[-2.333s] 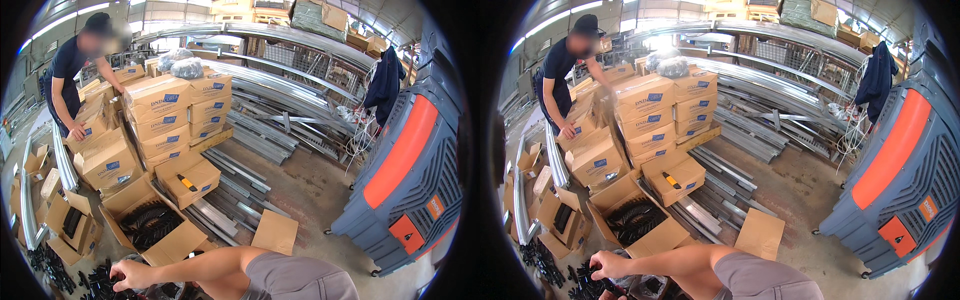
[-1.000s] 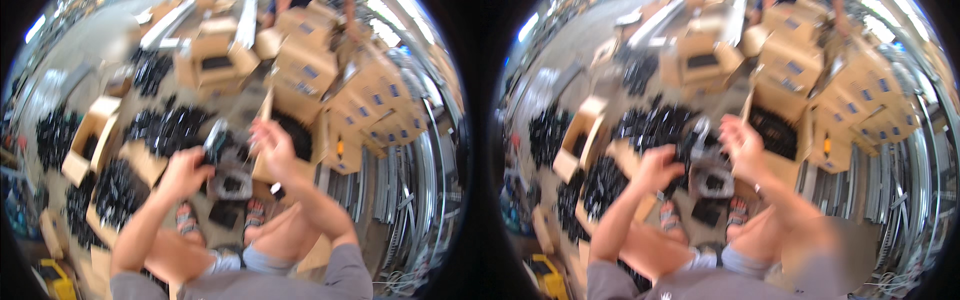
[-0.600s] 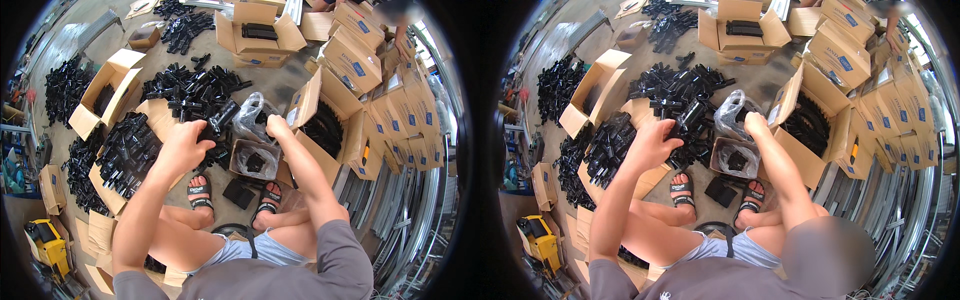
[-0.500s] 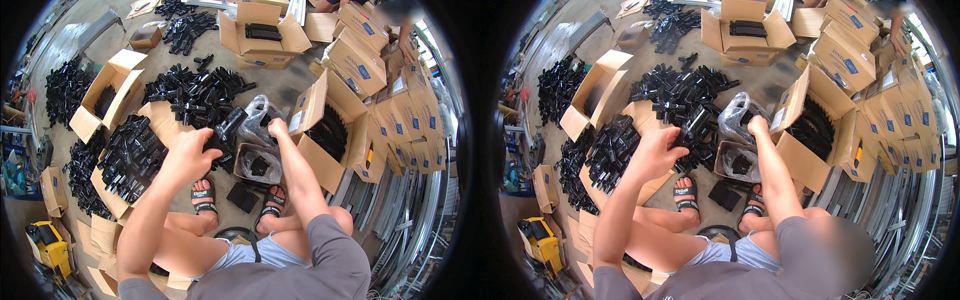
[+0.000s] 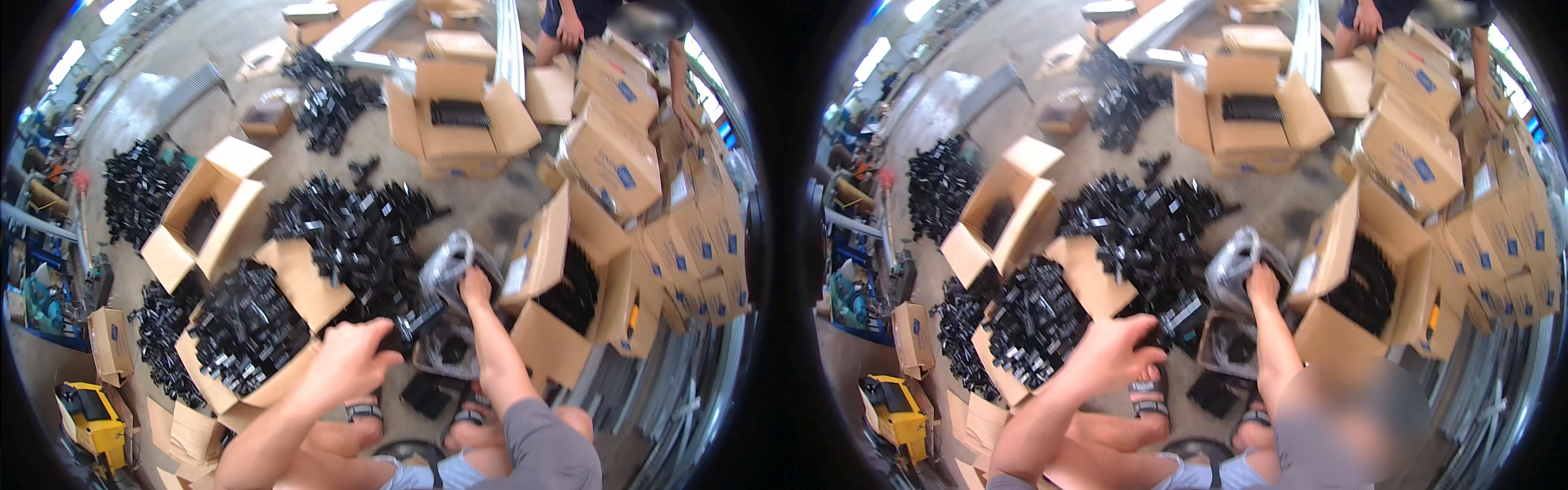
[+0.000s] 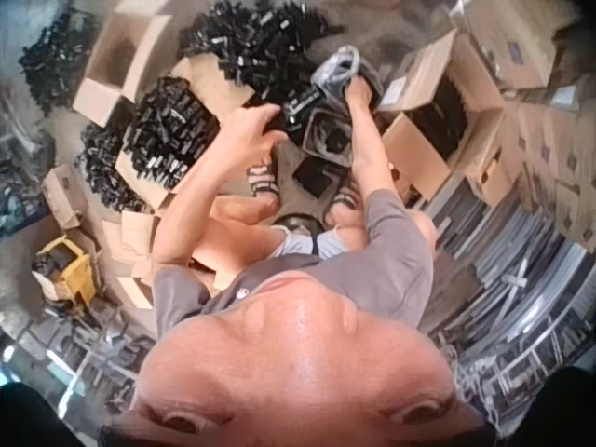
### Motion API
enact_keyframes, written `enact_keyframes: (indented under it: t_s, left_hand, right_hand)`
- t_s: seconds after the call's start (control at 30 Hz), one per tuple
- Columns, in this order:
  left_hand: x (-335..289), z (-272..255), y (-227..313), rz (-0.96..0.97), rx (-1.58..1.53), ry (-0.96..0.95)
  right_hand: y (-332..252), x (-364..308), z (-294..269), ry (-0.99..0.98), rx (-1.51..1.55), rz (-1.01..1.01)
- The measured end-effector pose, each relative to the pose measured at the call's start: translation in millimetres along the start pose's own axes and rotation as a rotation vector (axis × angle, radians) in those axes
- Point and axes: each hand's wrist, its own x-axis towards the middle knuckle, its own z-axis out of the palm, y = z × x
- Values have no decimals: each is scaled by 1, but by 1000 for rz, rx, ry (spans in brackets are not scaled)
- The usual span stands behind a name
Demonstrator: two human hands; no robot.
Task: The person picks up black plastic connectors from the floor and cardboard boxes, placing some into a plastic bag and others into different boxes.
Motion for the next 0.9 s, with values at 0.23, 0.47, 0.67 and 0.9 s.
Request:
enact_keyframes:
  t_s: [0.23, 0.47, 0.67, 0.9]
  left_hand:
    - [4, -2, 2, -57, 43, -71]
    - [1, 4, -11, -71, 81, -3]
    - [12, 10, -4, -55, 135, -124]
    - [5, 10, 5, -32, 183, -60]
  right_hand:
    - [8, 14, 7, 53, -24, 118]
    - [1, 1, -8, 103, -22, 44]
    - [8, 2, -12, 64, -91, 107]
    - [-11, -6, -8, 105, -46, 265]
